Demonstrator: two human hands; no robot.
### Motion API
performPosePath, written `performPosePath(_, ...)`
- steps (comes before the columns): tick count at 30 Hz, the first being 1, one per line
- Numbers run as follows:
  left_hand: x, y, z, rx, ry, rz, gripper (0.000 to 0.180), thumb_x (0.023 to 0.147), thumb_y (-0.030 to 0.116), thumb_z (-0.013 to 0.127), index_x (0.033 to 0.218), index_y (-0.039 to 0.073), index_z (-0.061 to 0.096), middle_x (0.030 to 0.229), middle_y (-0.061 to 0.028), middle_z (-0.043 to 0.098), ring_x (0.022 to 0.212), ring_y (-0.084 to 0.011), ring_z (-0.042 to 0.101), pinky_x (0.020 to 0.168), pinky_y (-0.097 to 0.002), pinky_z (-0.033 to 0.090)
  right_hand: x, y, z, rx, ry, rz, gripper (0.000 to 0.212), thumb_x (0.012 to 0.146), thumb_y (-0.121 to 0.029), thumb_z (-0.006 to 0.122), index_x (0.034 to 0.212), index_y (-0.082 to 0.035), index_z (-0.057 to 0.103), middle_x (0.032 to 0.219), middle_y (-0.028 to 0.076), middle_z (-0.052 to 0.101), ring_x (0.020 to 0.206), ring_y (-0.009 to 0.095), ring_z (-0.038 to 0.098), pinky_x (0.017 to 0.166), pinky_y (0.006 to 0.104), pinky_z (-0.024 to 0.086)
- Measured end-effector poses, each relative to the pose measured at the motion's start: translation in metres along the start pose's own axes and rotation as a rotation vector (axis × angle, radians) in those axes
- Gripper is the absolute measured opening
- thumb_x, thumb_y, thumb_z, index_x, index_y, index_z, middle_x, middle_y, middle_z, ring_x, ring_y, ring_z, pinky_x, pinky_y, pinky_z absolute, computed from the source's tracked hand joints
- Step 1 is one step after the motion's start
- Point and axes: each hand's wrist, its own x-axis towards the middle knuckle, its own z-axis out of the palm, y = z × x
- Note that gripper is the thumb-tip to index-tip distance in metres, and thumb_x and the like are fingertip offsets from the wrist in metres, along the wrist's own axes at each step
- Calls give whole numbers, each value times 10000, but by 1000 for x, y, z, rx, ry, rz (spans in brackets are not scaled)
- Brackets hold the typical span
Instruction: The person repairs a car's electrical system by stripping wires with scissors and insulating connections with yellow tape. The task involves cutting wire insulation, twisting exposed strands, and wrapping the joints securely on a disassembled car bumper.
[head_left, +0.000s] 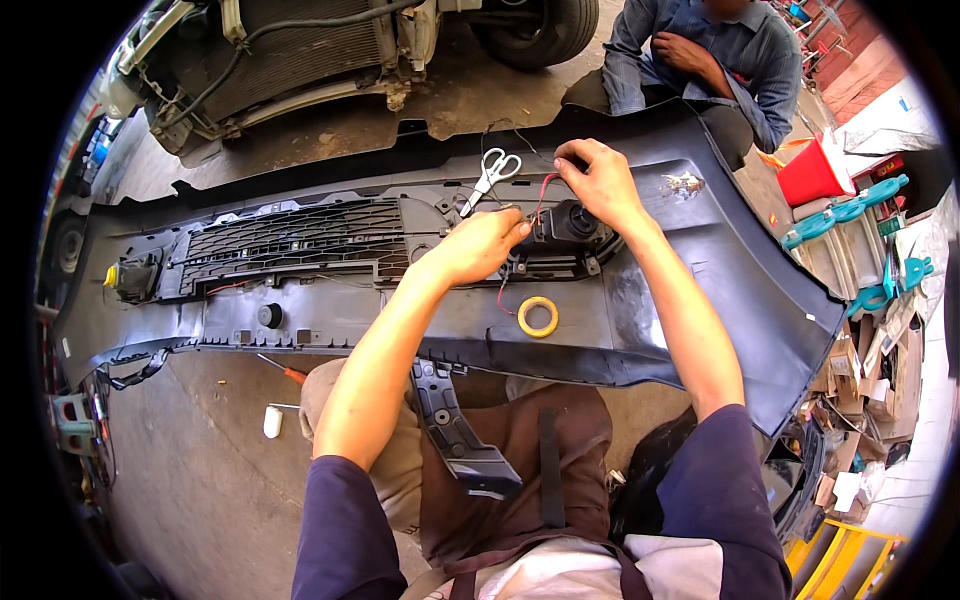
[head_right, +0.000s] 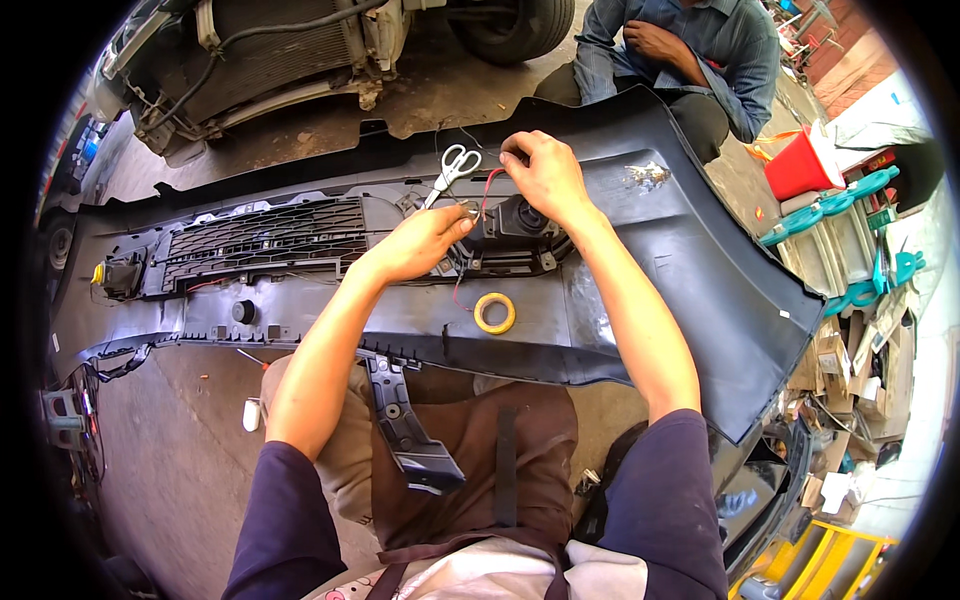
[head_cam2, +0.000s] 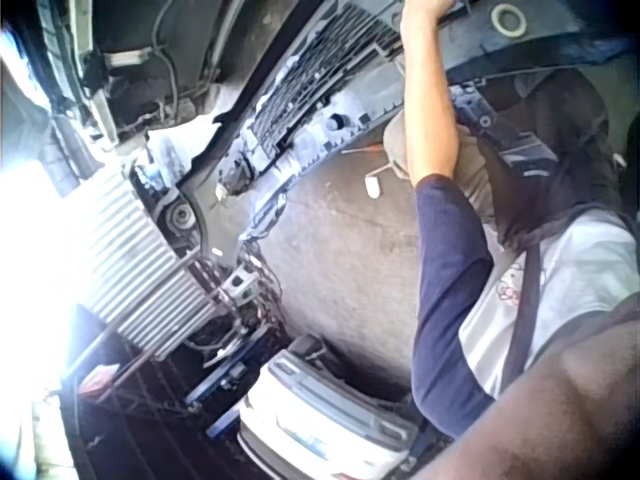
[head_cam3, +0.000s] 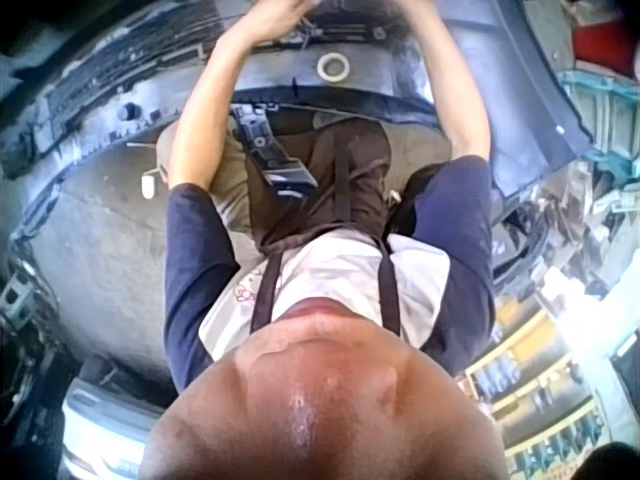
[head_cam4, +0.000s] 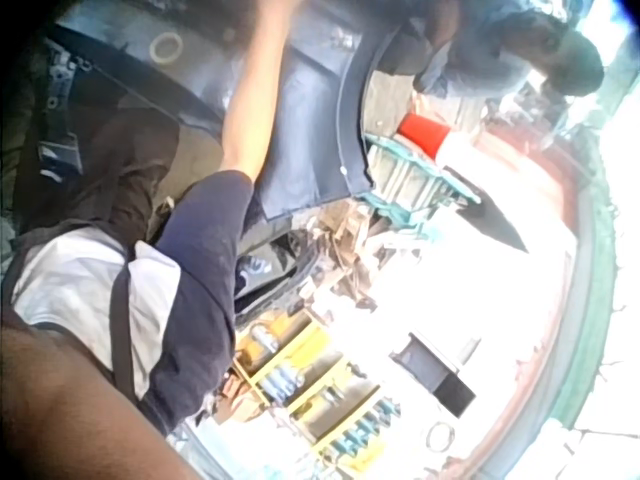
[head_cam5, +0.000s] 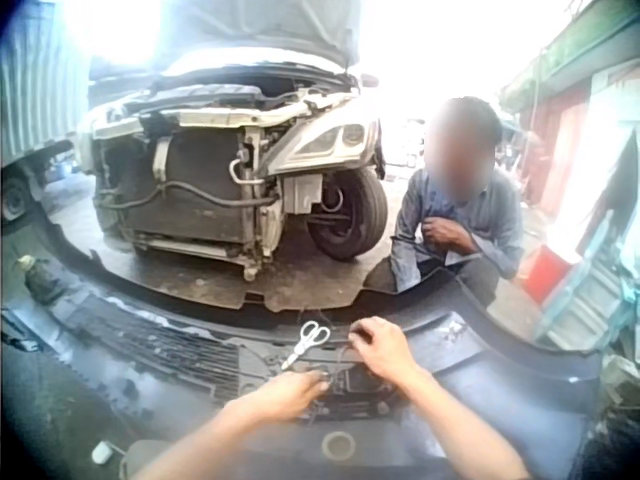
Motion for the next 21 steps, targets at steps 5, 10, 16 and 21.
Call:
performPosePath(5,-2,-2,-6,-32,-43,25,428,1066,374,475,1226,-7,589,1071,-240,668,1021,-391,632,887,-444,478,-8,6,-2,-46,-28,7,237,885,-186,692,1086,-60,700,1054,149,666,992,339,644,852,422,510)
performPosePath(10,-3,1,-13,-35,-90,13,491,1072,376,461,1363,-10,546,1260,-226,652,1210,-375,602,1001,-425,463,-23,-17,-11,-422,376,-161,394,845,-108,700,1234,-100,644,1278,163,556,1128,381,529,952,485,432)
performPosePath(16,-1,0,-13,-92,-51,87,434,1075,315,465,1381,22,560,1297,-195,645,1237,-336,588,1039,-411,440,-57,-45,3,-252,120,-275,336,811,-37,701,1137,-118,688,1199,90,594,1129,325,527,942,449,452)
performPosePath(21,-4,-1,-14,-56,-3,65,367,1057,248,507,1354,54,602,1277,-180,655,1184,-302,606,1024,-404,442,-50,-40,2,-295,11,-299,264,795,-85,745,1056,-116,719,1146,78,584,1087,314,521,945,434,461)
